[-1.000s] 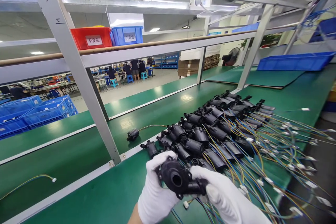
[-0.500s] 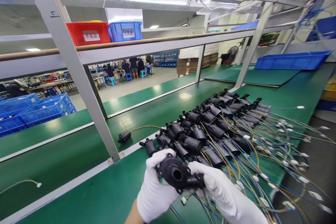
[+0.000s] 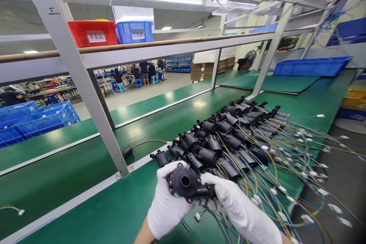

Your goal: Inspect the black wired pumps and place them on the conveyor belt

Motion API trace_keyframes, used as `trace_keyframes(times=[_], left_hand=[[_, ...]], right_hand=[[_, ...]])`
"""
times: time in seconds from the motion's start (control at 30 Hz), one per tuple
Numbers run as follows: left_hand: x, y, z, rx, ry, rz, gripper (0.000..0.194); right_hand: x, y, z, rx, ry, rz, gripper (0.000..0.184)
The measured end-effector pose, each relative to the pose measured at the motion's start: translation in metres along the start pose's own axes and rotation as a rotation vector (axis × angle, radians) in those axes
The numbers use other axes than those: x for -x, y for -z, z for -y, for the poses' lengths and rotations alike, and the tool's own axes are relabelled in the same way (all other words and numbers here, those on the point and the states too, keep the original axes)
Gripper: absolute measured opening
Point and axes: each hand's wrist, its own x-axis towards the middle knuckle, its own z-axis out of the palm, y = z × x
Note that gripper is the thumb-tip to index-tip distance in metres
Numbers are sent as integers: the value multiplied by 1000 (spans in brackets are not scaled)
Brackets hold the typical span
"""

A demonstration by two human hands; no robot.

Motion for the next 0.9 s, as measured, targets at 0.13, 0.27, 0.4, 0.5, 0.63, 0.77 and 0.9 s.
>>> trace_keyframes(times=[0.13,0.27,0.4,0.5,0.63,0.77,0.9], left_hand=[[0,-1,3,-8,-16,3,64],[0,-3,3,-24,-21,11,65],[-1,-3,1,-12,-15,12,65],[-2,-4,0,-13,-19,4,65],[-2,-6,0,-16,-34,-13,62],[-1,-7,1,-16,-53,-39,63],[-3,1,5,-23,-260,-25,76]], right_hand=[[1,1,-2,-37,-25,3,68],[0,0,0,-81,-81,-14,70],[-2,-3,0,-157,-102,-21,69],[-2,-4,-3,-183,-106,-47,67],[-2,-2,-9,-93,-88,-70,66],[-6,0,-7,66,-133,-53,58],[-8,7,9,254,5,-34,50]])
